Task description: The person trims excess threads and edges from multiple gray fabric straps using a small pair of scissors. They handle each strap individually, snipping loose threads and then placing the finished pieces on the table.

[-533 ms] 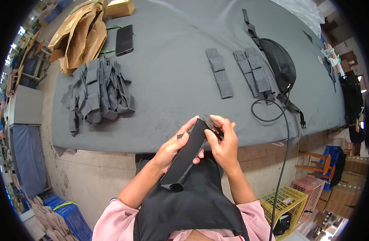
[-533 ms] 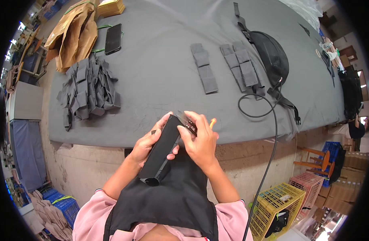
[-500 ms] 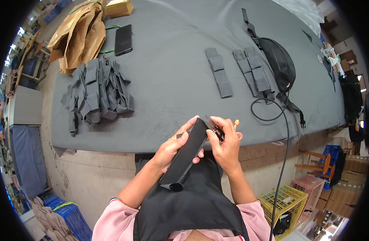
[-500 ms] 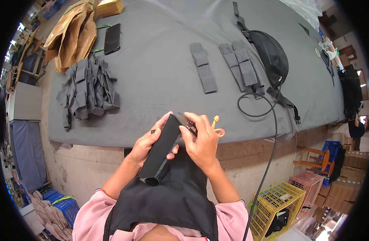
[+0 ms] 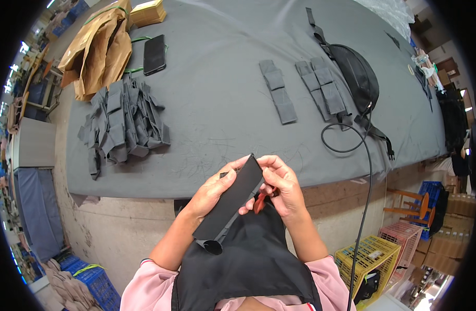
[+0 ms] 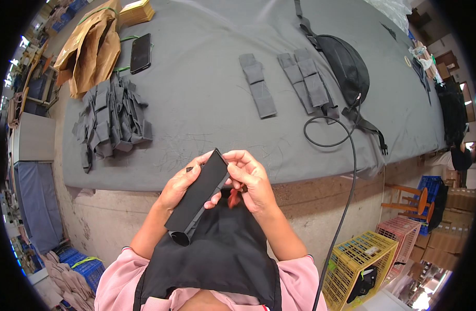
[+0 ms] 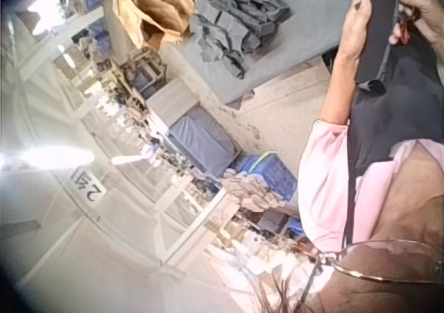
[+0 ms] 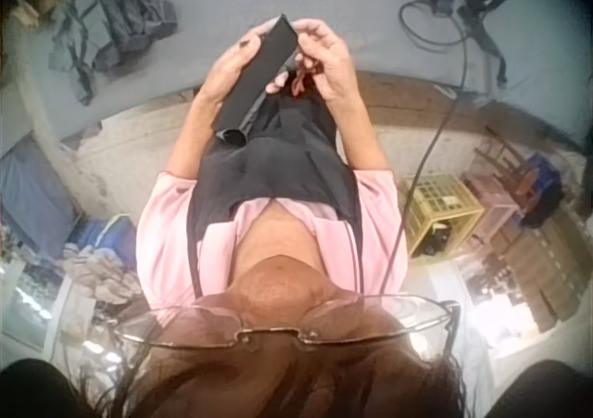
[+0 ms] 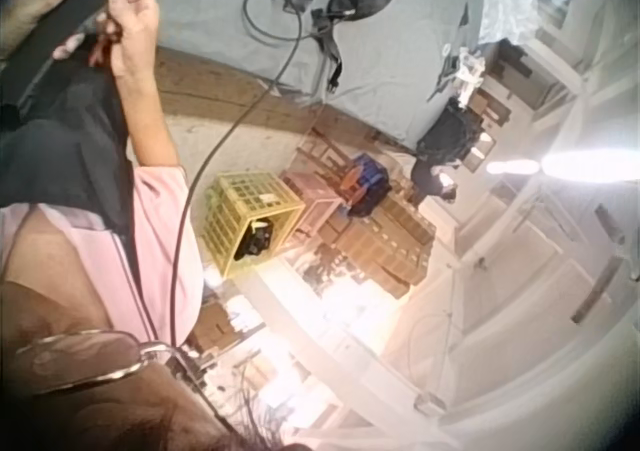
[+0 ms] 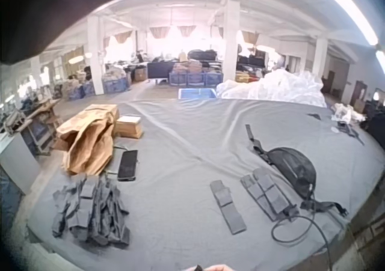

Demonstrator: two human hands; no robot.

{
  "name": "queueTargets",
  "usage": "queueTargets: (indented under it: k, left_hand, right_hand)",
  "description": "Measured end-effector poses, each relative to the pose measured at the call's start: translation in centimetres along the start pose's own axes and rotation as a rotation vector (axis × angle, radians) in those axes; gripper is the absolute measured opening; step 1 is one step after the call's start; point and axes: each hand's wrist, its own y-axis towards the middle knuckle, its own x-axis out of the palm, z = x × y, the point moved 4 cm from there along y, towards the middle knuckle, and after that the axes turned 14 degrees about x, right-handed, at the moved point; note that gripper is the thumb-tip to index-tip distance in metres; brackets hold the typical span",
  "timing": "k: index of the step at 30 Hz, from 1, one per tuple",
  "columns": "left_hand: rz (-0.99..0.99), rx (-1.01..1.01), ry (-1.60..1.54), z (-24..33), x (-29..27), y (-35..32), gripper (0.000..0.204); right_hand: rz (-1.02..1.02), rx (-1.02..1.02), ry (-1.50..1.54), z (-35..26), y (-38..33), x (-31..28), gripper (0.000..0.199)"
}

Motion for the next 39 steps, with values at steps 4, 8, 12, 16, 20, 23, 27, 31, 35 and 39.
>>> queueTargets:
  k: [4,8,12,16,20,23,27,31,35,39]
  left_hand:
    - [-0.010,-0.034,0.025,0.2,-0.1,-0.3,0.060]
    - [-0.069,-0.088,-0.094,0.4,-0.2,-0.6,0.062]
    - [-0.150,-0.182,-0.119,0.7,0.3,-0.6,0.061]
    - [-0.183,-0.241,-0.126,0.8,0.2,-0.9,0.061]
    - [-0.183,-0.265,-0.111,0.8,0.3,-1.0,0.061]
    - [-0.163,-0.271,-0.105,0.6,0.3,-0.9,0.060]
    - [-0.201,-0.280,-0.113,0.6,0.2,-0.8,0.060]
    - [-0.177,-0.279,-0.086,0.5,0.1,-0.7,0.059]
    - [-0.187,-0.252,0.024,0.9,0.3,-0.5,0.057]
    - [-0.082,0.001,0.679,2.0,0.2,0.0,0.042]
  right_hand:
    - [0.268,-0.359,-0.482,-1.1,-1.1,-0.5,0.021]
    - [0.285,-0.618,-1.039,-4.5,-2.6,0.0,0.023]
    - [0.138,-0.781,-1.302,-7.0,-2.4,0.8,0.025]
    - [0.006,-0.727,-1.409,-7.8,-2.1,1.2,0.023]
    - [-0.074,-0.743,-1.438,-8.1,-1.8,1.2,0.022]
    - [-0.081,-0.747,-1.416,-7.9,-1.6,0.8,0.022]
    - [0.022,-0.706,-1.334,-7.8,-2.0,0.0,0.020]
    - [0.017,-0.732,-1.364,-7.8,-2.5,0.9,0.017]
    - [0.091,-0.781,-1.369,-8.0,-2.7,1.5,0.017]
    - [0.156,-0.800,-1.333,-7.2,-2.5,1.0,0.019]
